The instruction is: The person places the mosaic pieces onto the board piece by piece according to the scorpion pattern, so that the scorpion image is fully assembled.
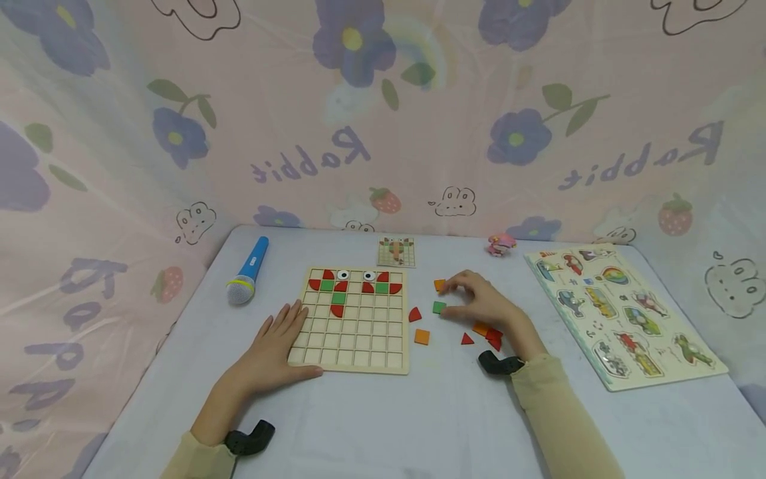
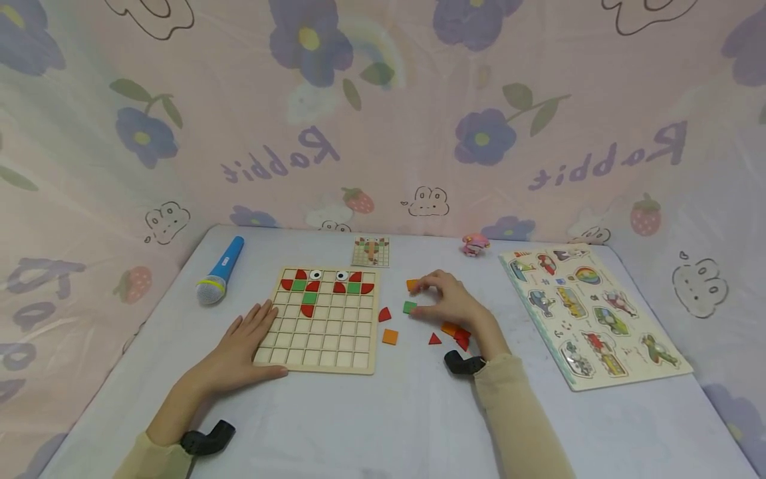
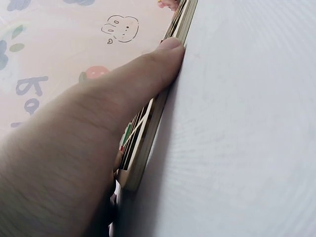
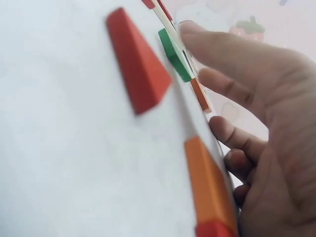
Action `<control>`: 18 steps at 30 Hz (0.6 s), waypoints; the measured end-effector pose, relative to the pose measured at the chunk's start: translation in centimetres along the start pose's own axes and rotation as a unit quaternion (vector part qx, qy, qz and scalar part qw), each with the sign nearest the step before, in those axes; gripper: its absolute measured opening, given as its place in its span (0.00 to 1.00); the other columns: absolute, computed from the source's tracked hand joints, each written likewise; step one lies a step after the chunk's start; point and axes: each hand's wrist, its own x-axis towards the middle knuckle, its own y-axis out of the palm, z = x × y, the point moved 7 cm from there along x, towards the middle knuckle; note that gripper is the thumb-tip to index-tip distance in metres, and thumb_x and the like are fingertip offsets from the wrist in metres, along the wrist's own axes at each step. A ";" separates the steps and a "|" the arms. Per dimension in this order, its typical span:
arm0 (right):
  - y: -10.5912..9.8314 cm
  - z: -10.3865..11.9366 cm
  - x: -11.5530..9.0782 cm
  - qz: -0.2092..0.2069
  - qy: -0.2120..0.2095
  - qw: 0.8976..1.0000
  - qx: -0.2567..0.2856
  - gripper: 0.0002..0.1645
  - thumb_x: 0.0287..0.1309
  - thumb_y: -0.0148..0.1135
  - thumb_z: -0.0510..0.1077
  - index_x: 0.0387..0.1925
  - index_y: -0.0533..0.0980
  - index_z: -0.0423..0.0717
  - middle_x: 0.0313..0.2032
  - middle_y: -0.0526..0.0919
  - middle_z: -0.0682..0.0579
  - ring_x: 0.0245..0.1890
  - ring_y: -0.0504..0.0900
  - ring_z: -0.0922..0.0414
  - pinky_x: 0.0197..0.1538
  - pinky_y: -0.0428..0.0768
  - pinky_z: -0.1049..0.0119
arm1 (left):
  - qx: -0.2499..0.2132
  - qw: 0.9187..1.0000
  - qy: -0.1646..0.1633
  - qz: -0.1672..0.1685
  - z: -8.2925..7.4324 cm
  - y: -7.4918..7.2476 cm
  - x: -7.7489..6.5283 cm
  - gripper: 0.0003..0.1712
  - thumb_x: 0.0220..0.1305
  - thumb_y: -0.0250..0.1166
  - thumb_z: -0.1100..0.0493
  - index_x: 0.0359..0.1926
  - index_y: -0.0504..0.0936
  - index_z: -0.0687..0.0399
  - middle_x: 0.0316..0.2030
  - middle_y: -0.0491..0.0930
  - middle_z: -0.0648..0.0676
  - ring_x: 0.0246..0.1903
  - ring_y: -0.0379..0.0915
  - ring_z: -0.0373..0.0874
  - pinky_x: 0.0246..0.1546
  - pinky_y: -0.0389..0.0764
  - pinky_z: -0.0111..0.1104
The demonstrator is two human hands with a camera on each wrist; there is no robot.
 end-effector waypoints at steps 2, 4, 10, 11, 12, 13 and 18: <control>0.1 0.2 -0.4 0.002 -0.016 1.000 -0.010 0.17 0.53 0.84 0.54 0.43 0.86 0.62 0.54 0.78 0.52 0.62 0.73 0.47 0.73 0.66 0.37 | -0.002 1.000 -0.001 0.000 0.0 -0.1 0.0 0.73 0.54 0.72 0.24 0.84 0.51 0.62 0.85 0.43 0.63 0.84 0.34 0.63 0.81 0.38 0.63; 0.2 0.4 -0.6 -0.003 -0.041 0.999 -0.029 0.15 0.53 0.84 0.52 0.41 0.87 0.63 0.53 0.79 0.51 0.60 0.74 0.47 0.70 0.69 0.39 | -0.002 1.000 -0.002 0.000 -0.1 -0.1 0.0 0.73 0.54 0.72 0.24 0.84 0.51 0.62 0.85 0.43 0.63 0.84 0.34 0.63 0.81 0.38 0.63; 0.2 0.5 -0.8 -0.026 -0.075 0.996 -0.044 0.11 0.57 0.81 0.47 0.42 0.89 0.59 0.49 0.82 0.53 0.55 0.78 0.49 0.65 0.75 0.43 | 0.000 1.000 0.000 -0.001 0.0 -0.1 0.0 0.73 0.54 0.72 0.23 0.84 0.51 0.62 0.85 0.44 0.63 0.84 0.35 0.63 0.81 0.39 0.63; 0.2 0.5 -0.8 -0.029 -0.078 0.996 -0.044 0.11 0.57 0.81 0.47 0.42 0.89 0.58 0.48 0.82 0.53 0.54 0.79 0.50 0.64 0.75 0.43 | -0.001 1.000 0.000 -0.001 0.1 0.0 0.0 0.73 0.54 0.72 0.23 0.84 0.51 0.62 0.85 0.44 0.63 0.84 0.35 0.63 0.81 0.39 0.63; 0.2 0.5 -0.9 -0.032 -0.079 0.995 -0.042 0.11 0.58 0.80 0.47 0.42 0.89 0.57 0.48 0.83 0.54 0.54 0.79 0.50 0.64 0.76 0.44 | -0.001 1.000 0.000 -0.002 0.1 0.0 0.0 0.73 0.54 0.72 0.23 0.84 0.52 0.62 0.85 0.44 0.63 0.84 0.35 0.63 0.81 0.39 0.63; 0.1 0.5 -0.9 -0.035 -0.080 0.995 -0.038 0.11 0.58 0.80 0.47 0.43 0.89 0.56 0.47 0.84 0.54 0.53 0.80 0.51 0.63 0.77 0.45 | 0.000 1.000 0.000 -0.002 0.1 0.0 0.0 0.73 0.54 0.72 0.23 0.84 0.51 0.62 0.85 0.44 0.62 0.84 0.35 0.63 0.81 0.39 0.63; -0.4 1.1 -0.9 -0.061 -0.079 0.995 -0.014 0.12 0.59 0.79 0.45 0.44 0.88 0.55 0.40 0.85 0.59 0.43 0.80 0.57 0.51 0.79 0.61 | -0.001 1.000 0.001 -0.005 0.1 0.0 0.1 0.73 0.54 0.72 0.23 0.84 0.52 0.62 0.85 0.44 0.62 0.84 0.35 0.63 0.80 0.39 0.63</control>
